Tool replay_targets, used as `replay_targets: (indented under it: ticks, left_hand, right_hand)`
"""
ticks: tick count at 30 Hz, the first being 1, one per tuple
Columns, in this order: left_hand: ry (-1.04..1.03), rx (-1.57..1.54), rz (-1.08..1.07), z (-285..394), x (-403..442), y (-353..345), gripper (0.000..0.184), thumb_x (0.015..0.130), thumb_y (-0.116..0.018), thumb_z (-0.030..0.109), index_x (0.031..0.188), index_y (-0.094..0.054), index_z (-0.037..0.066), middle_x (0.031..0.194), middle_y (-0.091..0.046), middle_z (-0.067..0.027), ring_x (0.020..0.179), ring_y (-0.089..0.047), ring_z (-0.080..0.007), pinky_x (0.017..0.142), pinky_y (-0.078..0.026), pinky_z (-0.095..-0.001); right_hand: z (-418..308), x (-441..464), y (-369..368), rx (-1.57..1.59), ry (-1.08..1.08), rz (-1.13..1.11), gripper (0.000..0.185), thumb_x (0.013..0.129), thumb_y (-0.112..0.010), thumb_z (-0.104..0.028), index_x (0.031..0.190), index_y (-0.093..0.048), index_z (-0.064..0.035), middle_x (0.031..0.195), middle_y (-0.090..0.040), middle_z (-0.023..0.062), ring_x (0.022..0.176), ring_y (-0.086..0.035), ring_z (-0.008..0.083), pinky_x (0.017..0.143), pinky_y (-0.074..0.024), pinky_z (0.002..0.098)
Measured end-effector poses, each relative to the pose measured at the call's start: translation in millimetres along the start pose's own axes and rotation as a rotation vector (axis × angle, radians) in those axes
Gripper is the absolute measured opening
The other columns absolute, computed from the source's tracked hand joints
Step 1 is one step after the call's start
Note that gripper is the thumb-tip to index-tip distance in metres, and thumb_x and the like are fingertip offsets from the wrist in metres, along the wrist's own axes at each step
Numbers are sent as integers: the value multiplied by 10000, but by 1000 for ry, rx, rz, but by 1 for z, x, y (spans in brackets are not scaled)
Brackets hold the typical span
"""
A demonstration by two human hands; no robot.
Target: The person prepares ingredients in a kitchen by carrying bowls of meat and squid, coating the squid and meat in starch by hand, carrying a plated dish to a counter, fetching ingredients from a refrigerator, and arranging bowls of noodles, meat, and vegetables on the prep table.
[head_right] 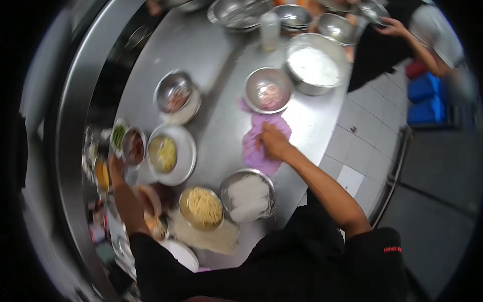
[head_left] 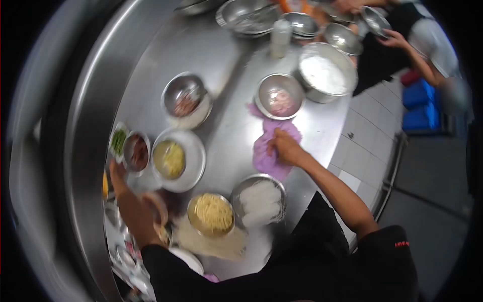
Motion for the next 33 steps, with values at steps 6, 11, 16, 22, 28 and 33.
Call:
replay_targets:
  ticks: [6,11,16,22,28,33]
  left_hand:
    - [238,62,-62,-46,69,17,442,918,-381,295,1153,-522,-52,1133,-575,-164,1006,-587,-276,876,-508,-404]
    - [11,39,1,-3,28,14,437,920,-376,286,1149,-523,-56,1130,-575,-169,996,-591,-273,874,-510,-399]
    - [-284,137,82,53,-52,16,432,922,-371,278,1144,-523,-61,1126,-576,-175,986,-595,-270,873,-511,-394]
    - [-623,267,26,104,-146,-39,427,924,-365,268,1139,-523,-66,1121,-577,-182,974,-599,-266,871,-513,-388]
    - [-507,347,-212,87,-281,-201,402,931,-369,229,1147,-504,-82,1079,-594,-190,954,-606,-254,828,-526,-345]
    - [-367,75,-203,28,-448,-366,395,906,-433,217,1228,-490,-4,1016,-633,-150,934,-629,-221,708,-535,-282]
  right_hand:
    - [-2,3,6,24,-116,-71,226,556,-655,54,676,-645,-137,948,-493,94,940,-507,285,767,-448,359]
    - [-7,-4,12,43,-115,-60,248,537,-657,60,689,-643,-136,969,-493,91,955,-506,283,779,-451,358]
    - [-11,-29,18,111,117,45,312,597,-678,3,887,-641,-104,1035,-508,111,1012,-511,299,839,-448,378]
    - [7,-149,88,343,23,236,361,755,-700,-176,1070,-587,-39,1038,-569,145,955,-582,287,824,-478,385]
    - [106,-300,111,488,-191,328,266,823,-654,-202,997,-612,-4,914,-653,148,730,-657,235,664,-520,335]
    - [210,-373,144,845,-349,376,174,868,-617,-143,1012,-635,-48,825,-674,62,680,-646,122,615,-516,273]
Point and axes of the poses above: each hand's wrist, its own x-axis towards the middle knuckle, its own y-axis out of the back of the hand, z = x × y, the point moved 9 cm from there along x, towards the middle knuckle
